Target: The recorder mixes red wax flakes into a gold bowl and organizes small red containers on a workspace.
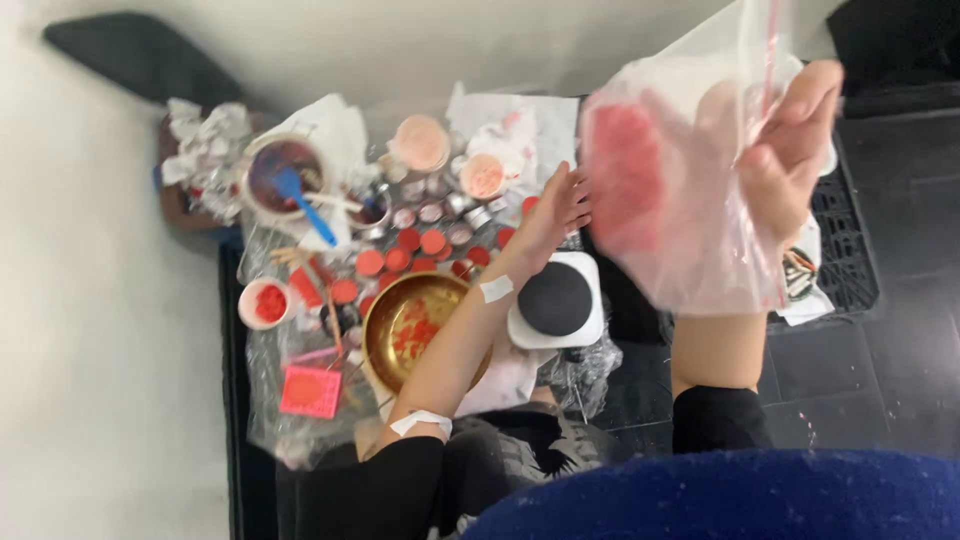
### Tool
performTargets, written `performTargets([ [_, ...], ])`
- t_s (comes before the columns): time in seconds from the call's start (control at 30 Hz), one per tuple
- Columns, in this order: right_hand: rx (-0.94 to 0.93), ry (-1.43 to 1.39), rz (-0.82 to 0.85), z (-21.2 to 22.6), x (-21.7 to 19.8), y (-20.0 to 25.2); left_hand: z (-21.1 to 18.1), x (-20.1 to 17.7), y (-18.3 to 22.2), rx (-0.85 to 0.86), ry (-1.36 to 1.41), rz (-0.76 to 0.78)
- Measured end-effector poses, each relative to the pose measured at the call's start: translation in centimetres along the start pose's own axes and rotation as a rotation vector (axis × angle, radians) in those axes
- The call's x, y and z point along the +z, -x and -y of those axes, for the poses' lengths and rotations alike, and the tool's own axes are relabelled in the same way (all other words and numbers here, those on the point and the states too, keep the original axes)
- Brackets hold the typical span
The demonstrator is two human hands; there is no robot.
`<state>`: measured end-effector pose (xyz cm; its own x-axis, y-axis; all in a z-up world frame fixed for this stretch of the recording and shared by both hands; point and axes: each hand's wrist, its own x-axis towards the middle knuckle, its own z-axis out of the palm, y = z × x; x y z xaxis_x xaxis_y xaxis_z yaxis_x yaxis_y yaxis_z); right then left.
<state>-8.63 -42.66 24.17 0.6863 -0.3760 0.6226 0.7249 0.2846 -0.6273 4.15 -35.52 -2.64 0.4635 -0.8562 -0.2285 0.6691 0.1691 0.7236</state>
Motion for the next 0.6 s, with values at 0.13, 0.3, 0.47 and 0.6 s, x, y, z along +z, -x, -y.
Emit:
performTargets([
  [0.13, 0.116, -0.101, 0.109, -3.0, 5.0, 2.5, -4.2, -3.2, 9.8, 0.034, 0.137, -0.072],
  [0.3, 0.239, 0.144, 0.073, -6.7, 7.5, 8.1, -6.8, -10.7, 21.9, 0.109, 0.275, -0.337],
  [0.47, 0.415, 0.356, -0.003, -12.3, 4.6, 15.2, -6.1, -17.7, 30.1, 0.453, -0.029, -0.595],
  [0.6, 0.637, 0.502, -0.062, -14.5, 4.4, 19.4, -4.2, -20.5, 33.5, 0.706, -0.268, -0.748],
])
